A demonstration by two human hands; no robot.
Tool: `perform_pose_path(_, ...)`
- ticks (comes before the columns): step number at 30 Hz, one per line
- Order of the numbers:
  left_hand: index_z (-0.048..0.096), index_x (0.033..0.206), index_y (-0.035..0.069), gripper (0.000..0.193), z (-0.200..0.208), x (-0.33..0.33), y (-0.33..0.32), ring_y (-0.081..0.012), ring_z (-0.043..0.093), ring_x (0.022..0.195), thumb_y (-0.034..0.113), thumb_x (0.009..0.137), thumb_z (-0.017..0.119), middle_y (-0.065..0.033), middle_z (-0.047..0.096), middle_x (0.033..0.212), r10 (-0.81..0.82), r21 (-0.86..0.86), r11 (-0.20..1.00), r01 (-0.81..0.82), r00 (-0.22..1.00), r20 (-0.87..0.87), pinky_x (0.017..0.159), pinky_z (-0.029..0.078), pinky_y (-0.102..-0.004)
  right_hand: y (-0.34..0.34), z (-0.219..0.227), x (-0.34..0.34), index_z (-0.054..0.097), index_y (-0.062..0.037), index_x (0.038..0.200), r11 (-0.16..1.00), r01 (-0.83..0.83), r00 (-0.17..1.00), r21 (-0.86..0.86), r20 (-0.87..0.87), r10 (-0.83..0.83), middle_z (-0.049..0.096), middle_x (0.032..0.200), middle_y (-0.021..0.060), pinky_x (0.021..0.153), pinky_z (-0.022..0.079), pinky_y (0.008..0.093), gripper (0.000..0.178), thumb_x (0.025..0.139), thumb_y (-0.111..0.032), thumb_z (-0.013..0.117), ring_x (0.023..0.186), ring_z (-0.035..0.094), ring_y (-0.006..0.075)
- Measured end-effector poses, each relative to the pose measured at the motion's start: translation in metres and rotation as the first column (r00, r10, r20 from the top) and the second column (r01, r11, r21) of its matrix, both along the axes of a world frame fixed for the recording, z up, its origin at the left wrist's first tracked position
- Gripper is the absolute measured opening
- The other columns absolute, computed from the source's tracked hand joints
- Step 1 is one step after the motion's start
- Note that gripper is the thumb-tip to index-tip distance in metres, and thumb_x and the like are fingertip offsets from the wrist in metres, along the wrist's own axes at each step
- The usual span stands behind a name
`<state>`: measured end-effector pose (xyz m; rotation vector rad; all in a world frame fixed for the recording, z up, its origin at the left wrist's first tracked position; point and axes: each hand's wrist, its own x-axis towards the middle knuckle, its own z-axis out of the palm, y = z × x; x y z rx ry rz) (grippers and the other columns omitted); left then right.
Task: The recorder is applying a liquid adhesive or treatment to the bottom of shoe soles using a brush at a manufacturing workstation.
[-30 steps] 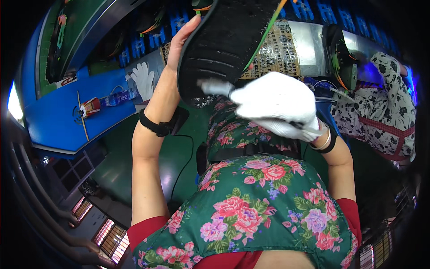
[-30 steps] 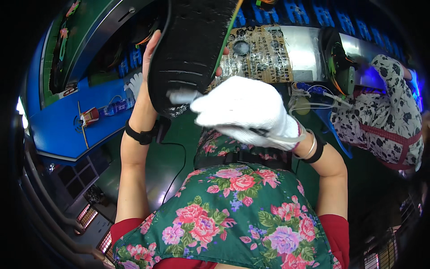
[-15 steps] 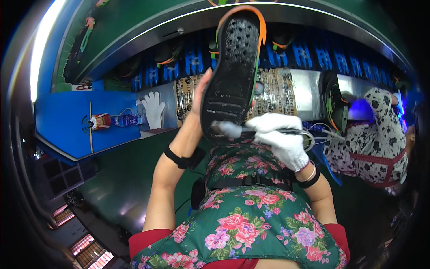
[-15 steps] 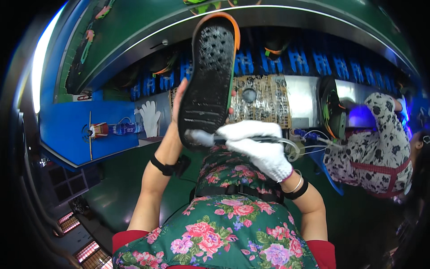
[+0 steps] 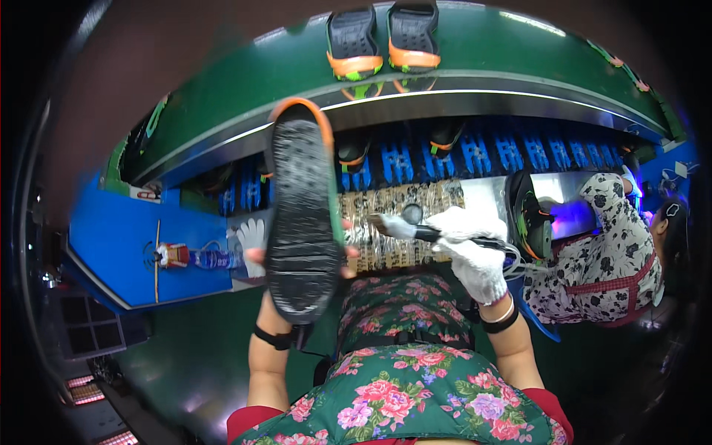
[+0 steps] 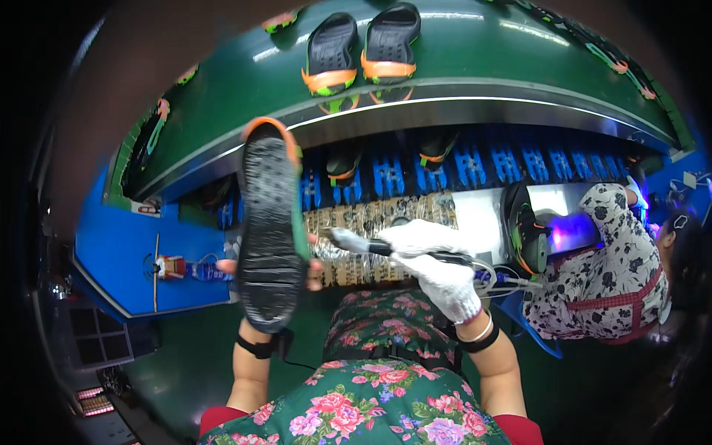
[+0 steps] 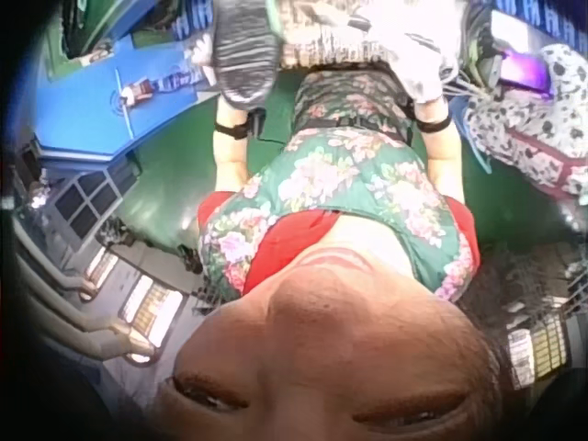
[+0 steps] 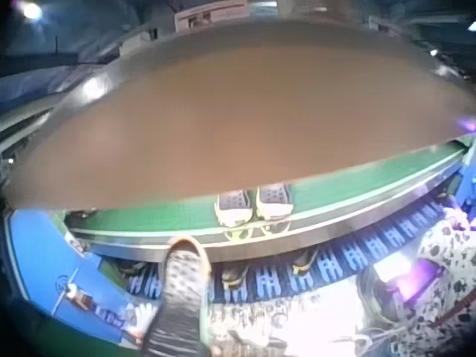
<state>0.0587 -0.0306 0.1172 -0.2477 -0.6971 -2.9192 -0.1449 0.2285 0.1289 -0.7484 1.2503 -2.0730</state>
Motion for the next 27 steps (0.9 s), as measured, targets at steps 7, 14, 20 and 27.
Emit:
perform_pose_path(7,0.021,0.172,-0.001,0.107,0.087,-0.043,-0.221,-0.0551,0.044,0.151,0.07,0.103,0.062,-0.0344,0.025,0.174,0.121,0.288,0.953,-0.094,0.989,-0.079,0.115,0.054,-0.0663,-0.003,-0.046,0.014,0.081,0.0032,0.12,0.986,0.082,0.97,0.145,0.215,-0.112,0.082,0.118,0.0144,0.095,0.062,0.0321,0.027,0.094,0.005,0.078,0.103,0.078,0.0199)
perform_pose_path(14,0.027,0.173,0.007,0.085,0.041,-0.101,-0.188,-0.0442,0.042,0.157,0.047,0.108,0.067,-0.0312,0.034,0.172,0.757,-0.157,0.652,-0.742,0.622,0.201,0.128,0.04,-0.059,0.01,-0.082,0.034,0.083,0.0037,0.118,0.977,0.074,0.975,0.202,0.189,-0.113,0.084,0.113,0.0128,0.089,0.064,0.032,0.022,0.096,0.003,0.078,0.098,0.078,0.0181)
perform_pose_path(20,0.07,0.13,0.001,0.055,0.057,-0.224,-0.14,-0.0292,0.059,0.138,0.028,0.089,0.094,-0.0183,0.062,0.142,0.695,-0.982,-0.033,-0.185,0.702,-0.156,0.101,0.057,-0.041,0.018,-0.096,0.038,0.082,0.0047,0.12,0.98,0.134,0.886,0.146,0.425,-0.184,0.084,0.111,0.0145,0.084,0.065,0.0315,0.024,0.096,0.003,0.078,0.094,0.079,0.0185)
perform_pose_path(27,0.069,0.109,0.005,0.036,0.036,-0.32,-0.085,-0.023,0.062,0.117,0.024,0.089,0.093,-0.0121,0.058,0.128,0.607,-0.956,-0.099,-0.278,0.744,-0.279,0.083,0.066,-0.0377,0.044,-0.091,0.04,0.083,0.005,0.117,0.942,0.298,0.873,0.157,0.354,-0.335,0.084,0.114,0.0159,0.085,0.064,0.0319,0.024,0.094,0.005,0.076,0.097,0.079,0.0198)
